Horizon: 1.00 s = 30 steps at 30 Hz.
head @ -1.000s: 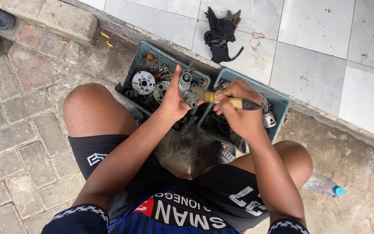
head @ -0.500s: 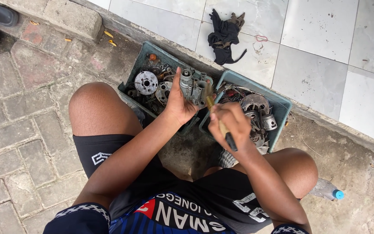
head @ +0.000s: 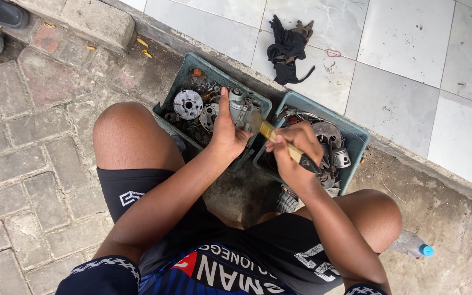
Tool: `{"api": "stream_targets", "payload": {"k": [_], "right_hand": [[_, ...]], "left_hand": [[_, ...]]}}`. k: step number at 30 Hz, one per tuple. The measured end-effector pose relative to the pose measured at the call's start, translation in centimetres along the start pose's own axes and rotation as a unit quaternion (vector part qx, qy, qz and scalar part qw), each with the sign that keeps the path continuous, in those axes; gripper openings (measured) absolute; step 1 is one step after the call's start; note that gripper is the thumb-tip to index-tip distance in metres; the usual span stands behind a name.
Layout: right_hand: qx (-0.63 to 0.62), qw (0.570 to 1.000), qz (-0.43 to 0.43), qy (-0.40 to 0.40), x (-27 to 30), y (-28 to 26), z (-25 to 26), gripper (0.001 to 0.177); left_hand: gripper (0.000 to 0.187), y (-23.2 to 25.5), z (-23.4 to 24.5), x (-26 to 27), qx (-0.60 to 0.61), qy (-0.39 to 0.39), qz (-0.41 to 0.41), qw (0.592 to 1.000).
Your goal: Cleaning a motorcycle carburetor using a brush and cleaning solution to remove grime and deposits.
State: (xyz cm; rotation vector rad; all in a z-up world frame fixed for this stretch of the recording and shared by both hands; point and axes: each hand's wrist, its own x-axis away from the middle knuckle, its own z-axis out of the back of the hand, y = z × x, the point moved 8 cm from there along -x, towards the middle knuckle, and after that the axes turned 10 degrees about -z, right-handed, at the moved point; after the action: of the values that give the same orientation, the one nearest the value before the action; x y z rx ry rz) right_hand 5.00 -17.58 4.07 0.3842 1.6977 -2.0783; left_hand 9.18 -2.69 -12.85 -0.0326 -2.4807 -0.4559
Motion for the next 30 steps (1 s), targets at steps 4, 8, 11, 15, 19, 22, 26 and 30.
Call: {"api": "stream_targets", "payload": {"k": [4, 8, 11, 15, 19, 22, 26, 30], "right_hand": [[0.017, 0.999, 0.014, 0.025, -1.3, -2.4, -0.6, 0.01], [0.0, 0.999, -0.037, -0.019, -1.7, -1.3, -0.8, 0.018], [0.041, 0.999, -0.024, 0.001, -1.8, -2.1, -0.8, 0.018], [0.025, 0.997, -0.048, -0.061, -1.0, -2.3, -2.8, 0.016], [0.076, 0.995, -0.027, -0.058, -1.2, -2.9, -1.9, 0.014], [0.173, 0.983, 0.04, -0.05, 0.5, -2.4, -2.5, 0.006], [0.149, 0.983, 0.05, -0.093, 0.2, -2.9, -3.3, 0.005], [0.215, 0.969, 0.113, -0.05, -1.0, -5.4, -1.7, 0.011]], "left_hand": [[0.063, 0.6, -2.1, 2.4, -0.035, 0.005, -0.015, 0.999], [0.062, -1.0, -0.1, 0.2, -0.016, 0.003, -0.005, 1.0], [0.065, -1.0, 0.3, -0.1, -0.025, -0.004, 0.002, 1.0], [0.067, -1.2, -1.3, 0.3, -0.026, -0.041, 0.015, 0.999], [0.057, -0.4, -1.0, 0.6, -0.005, -0.011, -0.027, 1.0], [0.058, 0.3, -2.3, 2.3, -0.037, -0.017, -0.048, 0.998], [0.048, 0.7, -3.2, 2.8, -0.054, -0.024, -0.069, 0.996], [0.042, 2.1, -4.5, 3.3, -0.152, -0.114, -0.106, 0.976]]}}
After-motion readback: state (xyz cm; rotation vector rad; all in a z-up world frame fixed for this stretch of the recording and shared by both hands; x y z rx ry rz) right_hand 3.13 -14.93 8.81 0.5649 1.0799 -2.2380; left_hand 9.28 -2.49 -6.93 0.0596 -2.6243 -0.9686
